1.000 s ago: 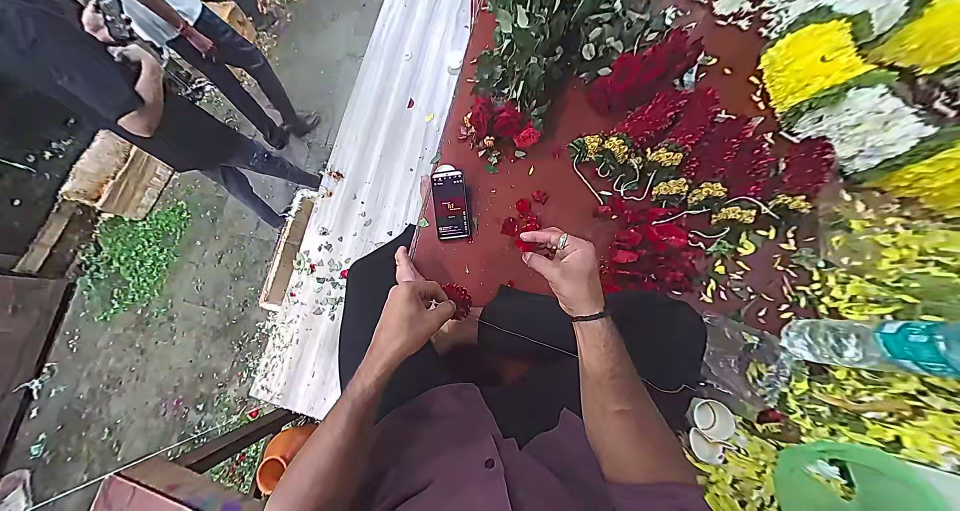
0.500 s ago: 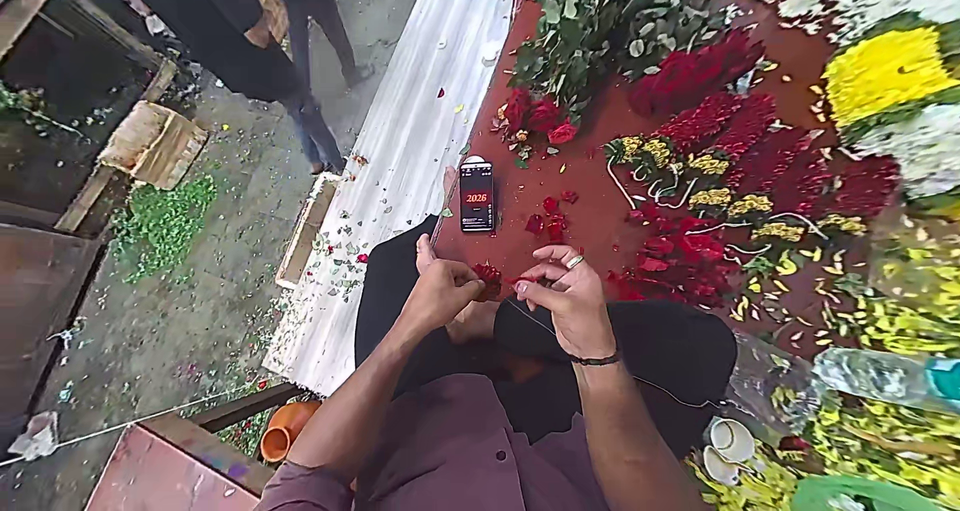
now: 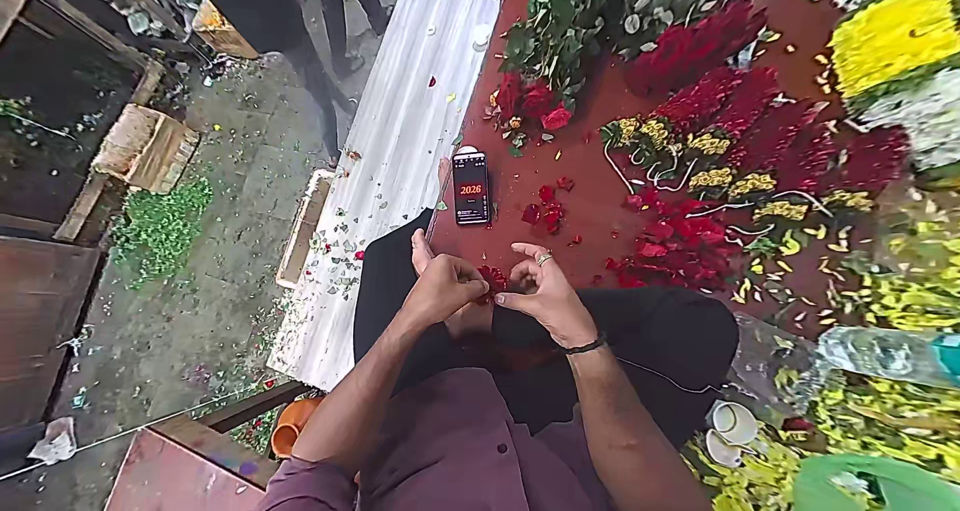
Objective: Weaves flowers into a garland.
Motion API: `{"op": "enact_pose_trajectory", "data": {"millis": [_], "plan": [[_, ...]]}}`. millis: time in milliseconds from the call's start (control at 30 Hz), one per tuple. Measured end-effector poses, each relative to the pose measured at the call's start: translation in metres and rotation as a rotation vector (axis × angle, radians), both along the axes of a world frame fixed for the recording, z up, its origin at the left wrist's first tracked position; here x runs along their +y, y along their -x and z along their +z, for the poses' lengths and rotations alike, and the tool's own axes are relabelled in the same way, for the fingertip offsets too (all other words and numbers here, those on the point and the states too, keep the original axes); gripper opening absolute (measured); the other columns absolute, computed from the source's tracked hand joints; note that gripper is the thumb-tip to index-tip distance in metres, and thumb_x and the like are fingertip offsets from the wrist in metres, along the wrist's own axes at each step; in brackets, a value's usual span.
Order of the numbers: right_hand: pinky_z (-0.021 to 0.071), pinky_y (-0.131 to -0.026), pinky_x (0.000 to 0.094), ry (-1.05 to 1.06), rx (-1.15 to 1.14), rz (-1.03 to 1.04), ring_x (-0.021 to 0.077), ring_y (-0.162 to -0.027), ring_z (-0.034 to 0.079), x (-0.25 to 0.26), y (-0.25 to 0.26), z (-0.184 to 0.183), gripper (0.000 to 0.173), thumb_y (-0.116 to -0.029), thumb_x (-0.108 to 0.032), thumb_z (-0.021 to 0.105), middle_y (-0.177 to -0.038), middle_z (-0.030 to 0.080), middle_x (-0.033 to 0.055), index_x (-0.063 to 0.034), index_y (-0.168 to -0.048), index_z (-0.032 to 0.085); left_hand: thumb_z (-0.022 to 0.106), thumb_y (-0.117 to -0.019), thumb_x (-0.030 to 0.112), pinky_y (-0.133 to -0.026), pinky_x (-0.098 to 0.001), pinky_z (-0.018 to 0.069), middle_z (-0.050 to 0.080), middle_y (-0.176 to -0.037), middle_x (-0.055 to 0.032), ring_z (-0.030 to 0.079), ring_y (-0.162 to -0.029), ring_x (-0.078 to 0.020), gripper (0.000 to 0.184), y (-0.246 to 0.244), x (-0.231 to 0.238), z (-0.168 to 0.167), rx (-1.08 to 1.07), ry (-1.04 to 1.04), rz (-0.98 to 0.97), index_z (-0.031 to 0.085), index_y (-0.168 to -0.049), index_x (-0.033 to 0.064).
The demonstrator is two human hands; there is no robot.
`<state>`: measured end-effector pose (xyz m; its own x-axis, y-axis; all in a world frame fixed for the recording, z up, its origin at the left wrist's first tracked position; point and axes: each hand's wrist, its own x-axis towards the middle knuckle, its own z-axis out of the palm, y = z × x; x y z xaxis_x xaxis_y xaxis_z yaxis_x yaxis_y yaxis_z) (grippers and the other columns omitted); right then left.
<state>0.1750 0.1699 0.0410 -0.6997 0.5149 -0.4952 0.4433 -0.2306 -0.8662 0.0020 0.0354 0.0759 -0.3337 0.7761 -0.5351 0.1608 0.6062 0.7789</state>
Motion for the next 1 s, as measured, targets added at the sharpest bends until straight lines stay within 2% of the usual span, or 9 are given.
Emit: {"op": "enact_pose_trajectory", "data": {"millis": [133, 300, 433, 533, 567, 633, 733, 867, 1000], "plan": [[0.0527, -0.099, 0.0460, -0.092, -0.013, 0.208, 0.0205, -0.127, 0.058, 0.009, -0.004, -0.001, 0.106, -0.0659, -0.029, 0.091, -0.141, 0.060, 0.0042, -0.0213, -0.157, 0.038, 0.075, -0.0900, 0.023, -0.061, -0.0353, 0.0535, 0.069, -0.069, 0.0016, 0.061, -0.060, -0.0081, 0.014, 0.006, -0.002, 0.003, 0.044, 0.054, 0.025, 0.077, -0.082, 0.0118], [0.0564, -0.069, 0.0293, -0.110, 0.071, 0.254, 0.0094, -0.077, 0.067, 0.012, -0.008, -0.013, 0.041, -0.0856, -0.028, 0.079, -0.100, 0.075, 0.0014, -0.0078, -0.121, 0.072, 0.075, -0.0877, 0.026, -0.059, -0.0385, 0.0517, 0.066, -0.064, 0.0017, 0.060, -0.058, -0.0101, 0.016, 0.016, 0.001, 0.009, 0.119, 0.151, 0.069, 0.075, -0.078, 0.0133], [0.0571, -0.074, 0.0242, -0.074, 0.259, 0.315, 0.0046, -0.080, 0.068, 0.023, -0.014, 0.005, 0.012, -0.0907, -0.022, 0.075, -0.084, 0.073, -0.0023, -0.0103, -0.089, 0.079, 0.076, -0.0853, 0.030, -0.059, -0.0456, 0.0518, 0.065, -0.063, 0.0012, 0.061, -0.059, -0.0146, 0.019, 0.021, 0.004, 0.015, 0.241, 0.199, 0.021, 0.073, -0.073, 0.0159], [0.0572, -0.074, 0.0239, -0.054, 0.464, 0.242, 0.0067, -0.080, 0.067, 0.021, -0.012, 0.019, 0.011, -0.0912, -0.016, 0.075, -0.083, 0.071, -0.0006, -0.0063, -0.089, 0.079, 0.074, -0.0862, 0.030, -0.100, -0.0640, 0.0442, 0.070, -0.076, -0.0034, 0.068, -0.083, -0.0231, 0.018, 0.014, 0.021, 0.049, 0.294, 0.289, -0.367, 0.074, -0.079, 0.0136], [0.0577, -0.075, 0.0246, -0.052, 0.517, 0.204, 0.0077, -0.080, 0.067, 0.022, -0.011, 0.020, 0.011, -0.0911, -0.015, 0.075, -0.084, 0.071, 0.0000, -0.0054, -0.089, 0.079, 0.075, -0.0869, 0.028, -0.096, -0.0689, 0.0444, 0.071, -0.078, -0.0048, 0.068, -0.083, -0.0253, 0.016, 0.010, 0.025, 0.063, 0.246, 0.248, -0.531, 0.075, -0.082, 0.0121], [0.0589, -0.077, 0.0252, 0.018, 0.584, 0.167, 0.0075, -0.082, 0.067, 0.023, -0.010, 0.016, 0.010, -0.0918, -0.015, 0.076, -0.087, 0.072, 0.0001, -0.0058, -0.092, 0.079, 0.076, -0.0885, 0.019, -0.068, -0.0453, 0.0561, 0.072, -0.077, -0.0033, 0.066, -0.070, -0.0153, 0.011, 0.005, 0.032, 0.080, 0.001, -0.005, -0.709, 0.076, -0.087, 0.0077], [0.0541, -0.068, 0.0198, 0.229, 0.592, 0.047, 0.0004, -0.073, 0.063, 0.025, -0.012, 0.010, 0.008, -0.0939, -0.016, 0.072, -0.084, 0.072, -0.0051, -0.0116, -0.096, 0.078, 0.072, -0.0913, 0.011, -0.068, -0.0213, 0.0555, 0.072, -0.083, 0.0003, 0.065, -0.075, -0.0010, 0.008, -0.005, 0.045, 0.082, -0.307, -0.396, -0.527, 0.076, -0.090, 0.0034], [0.0546, -0.065, 0.0228, 0.197, 0.551, -0.094, 0.0040, -0.067, 0.062, 0.021, -0.015, 0.007, 0.004, -0.0903, -0.007, 0.073, -0.079, 0.070, -0.0019, -0.0095, -0.094, 0.073, 0.071, -0.0937, 0.012, -0.062, -0.0296, 0.0589, 0.071, -0.079, -0.0016, 0.066, -0.068, -0.0092, 0.009, -0.013, 0.049, 0.059, -0.119, -0.494, -0.066, 0.074, -0.089, 0.0046], [0.0548, -0.067, 0.0208, 0.032, 0.506, 0.105, 0.0028, -0.072, 0.066, 0.015, -0.007, 0.005, 0.009, -0.0922, -0.007, 0.072, -0.087, 0.076, 0.0008, -0.0051, -0.094, 0.081, 0.067, -0.0968, 0.028, -0.069, -0.0442, 0.0603, 0.073, -0.080, 0.0053, 0.069, -0.068, -0.0096, 0.014, -0.005, 0.041, 0.021, 0.348, -0.148, 0.095, 0.076, -0.092, 0.0179]]}}
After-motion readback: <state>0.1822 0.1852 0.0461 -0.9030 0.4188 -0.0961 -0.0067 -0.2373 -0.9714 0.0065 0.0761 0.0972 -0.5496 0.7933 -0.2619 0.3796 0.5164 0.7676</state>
